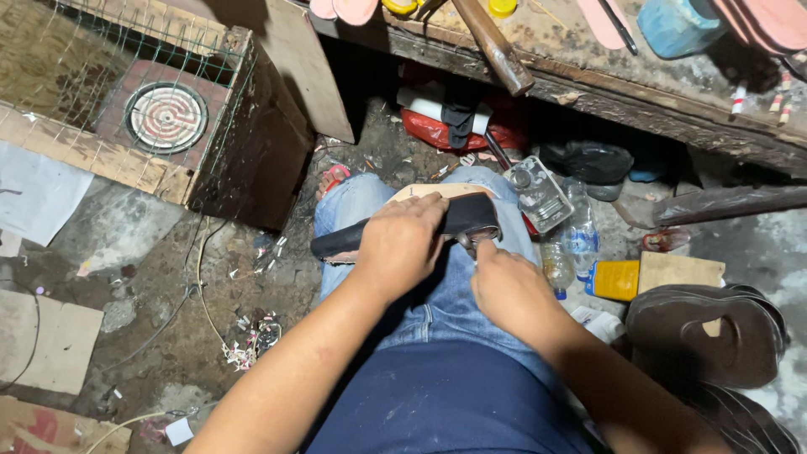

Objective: The person sits on the floor and lasts a shoe: they pull the black upper tight over the insole on a wooden last, use pincers to grip and tuck the upper edges, and hammer the sole edge to set it. They turn the shoe repeatedly to work around the toe and sides, then set it on the bench and pick up another shoe to continue.

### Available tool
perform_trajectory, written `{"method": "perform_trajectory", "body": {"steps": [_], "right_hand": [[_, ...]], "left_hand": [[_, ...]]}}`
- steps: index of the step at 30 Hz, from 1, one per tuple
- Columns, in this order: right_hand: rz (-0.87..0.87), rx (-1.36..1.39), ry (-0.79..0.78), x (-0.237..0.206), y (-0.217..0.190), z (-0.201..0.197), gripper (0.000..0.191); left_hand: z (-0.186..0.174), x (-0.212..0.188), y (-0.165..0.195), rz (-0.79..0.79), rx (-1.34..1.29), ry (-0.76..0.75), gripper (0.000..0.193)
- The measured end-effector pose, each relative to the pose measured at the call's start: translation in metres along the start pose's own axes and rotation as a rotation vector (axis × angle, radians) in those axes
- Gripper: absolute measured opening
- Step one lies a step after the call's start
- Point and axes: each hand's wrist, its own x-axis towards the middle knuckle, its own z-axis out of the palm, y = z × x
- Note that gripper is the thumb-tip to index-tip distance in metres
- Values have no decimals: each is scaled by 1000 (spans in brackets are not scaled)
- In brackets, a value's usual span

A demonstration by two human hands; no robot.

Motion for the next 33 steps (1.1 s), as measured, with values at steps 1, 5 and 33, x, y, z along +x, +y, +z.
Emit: {"method": "perform_trajectory", "body": {"steps": [1,5,33], "right_hand": [[12,3,-14,3,-1,0,25],[33,15,-48,9,-5,-6,32],[-236,-30,-83,-13,11,-32,16]], "left_hand": [[0,0,-1,6,12,-15,44],[0,6,-8,-76,-2,-168,51],[2,54,4,-228,198,-525,39]]}}
